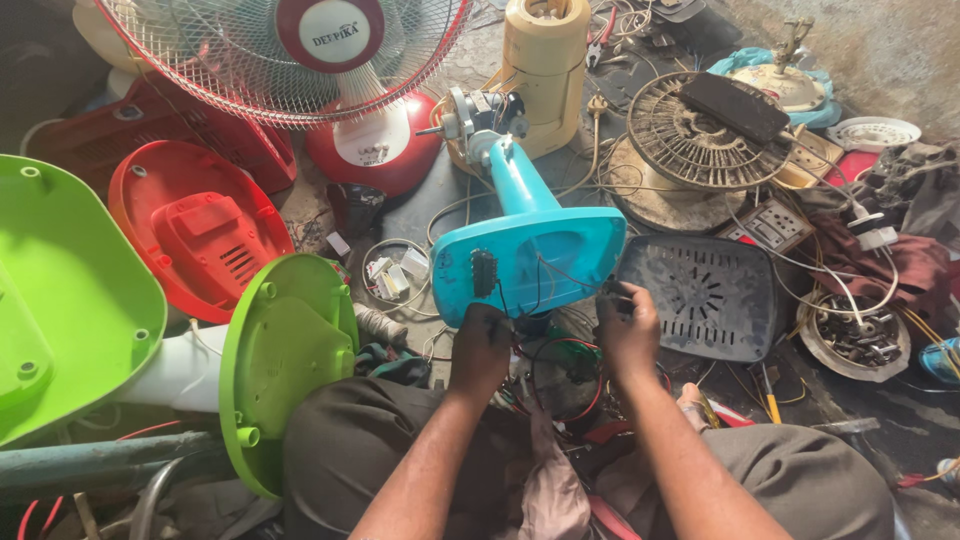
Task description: The person sits on the floor repairing an electric fan. They handle wires and a small component inside the fan's teal base, connect parts, plug a cord into a power strip and operate its switch to test the fan, then continue adjusting the wiring and fitting a component into the fan base.
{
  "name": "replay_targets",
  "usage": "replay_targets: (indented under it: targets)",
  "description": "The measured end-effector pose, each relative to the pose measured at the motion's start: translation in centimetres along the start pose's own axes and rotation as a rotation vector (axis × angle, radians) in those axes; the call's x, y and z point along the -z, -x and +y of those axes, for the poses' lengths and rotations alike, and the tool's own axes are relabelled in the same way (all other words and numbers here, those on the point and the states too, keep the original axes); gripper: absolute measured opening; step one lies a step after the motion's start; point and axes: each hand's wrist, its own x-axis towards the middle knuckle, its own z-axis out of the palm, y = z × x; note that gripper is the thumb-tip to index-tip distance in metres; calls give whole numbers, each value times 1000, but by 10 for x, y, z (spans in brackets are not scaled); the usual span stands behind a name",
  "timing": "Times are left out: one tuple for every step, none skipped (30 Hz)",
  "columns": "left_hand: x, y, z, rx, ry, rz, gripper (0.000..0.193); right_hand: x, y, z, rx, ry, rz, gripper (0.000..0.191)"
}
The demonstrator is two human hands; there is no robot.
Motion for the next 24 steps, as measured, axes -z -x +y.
replay_targets:
  targets:
    - [1,0,0,3,-29,14,12,0,5,0,121,66,44,23]
    - [1,-1,1,6,-57,28,12,-1,10,1,242,132,89,24]
    - [2,-1,1,9,-85,42,13,-2,15,1,363,198,133,25]
    - [2,-1,3,30,-66,26,13,-3,21,2,352,187,35,22]
    - [2,0,4,52,-47,10,14,-5,26,3,342,176,-63,19]
    - [2,0,6,75,-29,-7,14,-7,30,4,329,165,-163,17]
    - [2,1,8,65,-50,-12,14,-10,33,5,329,169,-245,20]
    - [3,1,11,55,-72,-16,15,-13,36,6,329,171,-329,23]
    - [3,2,13,45,-95,-20,16,-16,37,7,329,173,-413,26]
    - [3,2,15,27,-93,-46,15,-19,38,9,179,57,-479,28]
    - [3,3,17,10,-90,-72,15,-21,38,10,28,-57,-540,31]
    - [3,3,18,-7,-85,-100,15,-22,37,11,-125,-170,-596,33]
    - [3,3,20,-8,-94,-96,15,-23,37,11,-150,-113,-574,33]
    - [4,2,22,-10,-104,-92,15,-23,36,12,-175,-57,-553,32]
    - [4,2,23,-11,-114,-88,16,-22,35,11,-201,-1,-532,32]
    - [4,2,24,5,-121,-93,15,-22,35,11,-191,-12,-529,32]
    - [4,1,25,22,-126,-99,15,-22,35,10,-181,-22,-525,31]
    - [3,1,26,38,-132,-105,15,-21,35,9,-172,-32,-521,31]
    - [3,1,27,53,-137,-106,15,-20,35,9,-205,-45,-550,29]
    - [3,1,27,69,-142,-106,15,-20,35,8,-238,-59,-580,28]
    - [3,1,27,84,-148,-105,15,-20,35,8,-270,-73,-610,27]
    - [2,0,28,89,-115,-128,16,-19,35,8,-276,-59,-633,27]
    - [2,1,28,94,-82,-151,17,-19,34,9,-282,-46,-656,30]
    - [1,1,28,99,-50,-175,18,-19,33,10,-289,-32,-678,33]
